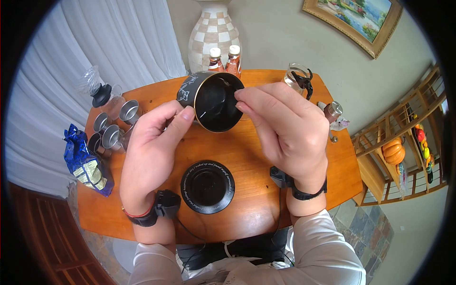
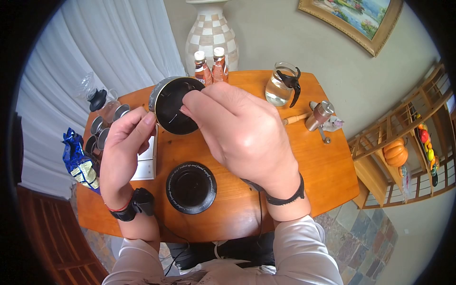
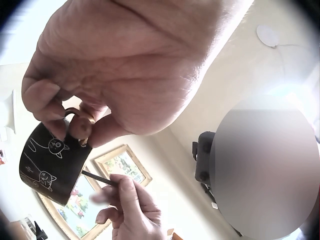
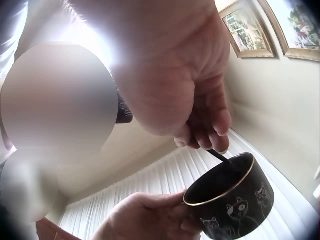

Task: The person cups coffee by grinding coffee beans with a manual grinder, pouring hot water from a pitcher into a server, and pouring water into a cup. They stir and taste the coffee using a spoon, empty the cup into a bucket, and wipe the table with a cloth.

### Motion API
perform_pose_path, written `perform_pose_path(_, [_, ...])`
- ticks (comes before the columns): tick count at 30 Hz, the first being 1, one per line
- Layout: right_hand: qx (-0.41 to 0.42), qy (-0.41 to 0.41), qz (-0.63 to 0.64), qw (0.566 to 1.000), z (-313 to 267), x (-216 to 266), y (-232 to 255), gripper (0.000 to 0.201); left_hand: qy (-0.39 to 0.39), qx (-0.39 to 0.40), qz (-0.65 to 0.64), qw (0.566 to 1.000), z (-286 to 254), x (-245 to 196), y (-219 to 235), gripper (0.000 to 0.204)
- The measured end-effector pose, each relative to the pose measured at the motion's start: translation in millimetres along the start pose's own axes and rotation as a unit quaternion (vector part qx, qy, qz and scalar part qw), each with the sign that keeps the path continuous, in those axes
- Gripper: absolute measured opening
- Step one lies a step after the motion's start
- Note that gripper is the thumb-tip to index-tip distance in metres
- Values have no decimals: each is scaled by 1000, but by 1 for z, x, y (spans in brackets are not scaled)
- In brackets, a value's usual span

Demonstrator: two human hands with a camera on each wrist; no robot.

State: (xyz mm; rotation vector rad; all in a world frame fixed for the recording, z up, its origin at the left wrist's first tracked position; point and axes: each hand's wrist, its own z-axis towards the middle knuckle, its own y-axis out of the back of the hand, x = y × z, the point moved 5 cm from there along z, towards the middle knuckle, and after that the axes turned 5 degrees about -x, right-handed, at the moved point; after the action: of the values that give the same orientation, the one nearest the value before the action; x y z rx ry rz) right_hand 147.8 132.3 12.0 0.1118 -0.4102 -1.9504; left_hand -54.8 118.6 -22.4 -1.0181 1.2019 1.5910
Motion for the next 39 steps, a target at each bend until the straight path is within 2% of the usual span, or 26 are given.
perform_pose_path(9, [50, -49, -26, 997, -2, 6, 0, 14, 11, -14, -12, 1000, -2, -1, 1, 27])
perform_pose_path(11, [53, -59, 22, 997, -1, 7, 0, 16, 9, -9, -8, 1000, -2, 0, 0, 27])
perform_pose_path(12, [52, -59, 21, 997, -1, 6, 0, 16, 4, -10, -6, 1000, -2, 0, -1, 28])
perform_pose_path(14, [-1, -36, 21, 999, 1, 7, 5, 16, 0, -11, -3, 1000, -3, 0, -1, 28])
perform_pose_path(17, [-16, -21, 9, 1000, 2, 5, 5, 17, -2, -6, 5, 1000, -4, -1, -2, 28])
perform_pose_path(24, [7, -39, -15, 999, 0, 3, -5, 11, 5, -6, 6, 1000, -4, 0, -6, 29])
perform_pose_path(27, [30, -67, -34, 997, -1, 4, -6, 6, 2, -4, 11, 1000, -3, 3, -6, 29])
perform_pose_path(29, [55, -148, -2, 987, -4, 0, -6, 2, -4, 1, 14, 1000, -3, 3, -7, 29])
perform_pose_path(33, [46, -152, 14, 987, -3, -4, -4, 4, 2, -2, 22, 1000, -4, 0, -6, 28])
perform_pose_path(35, [-2, -119, 35, 992, -1, -2, 0, 5, 1, -6, 25, 1000, -4, 0, -5, 28])
perform_pose_path(39, [-1, -132, 64, 989, 0, -4, 0, 7, -19, -2, 24, 1000, -4, 0, -4, 27])
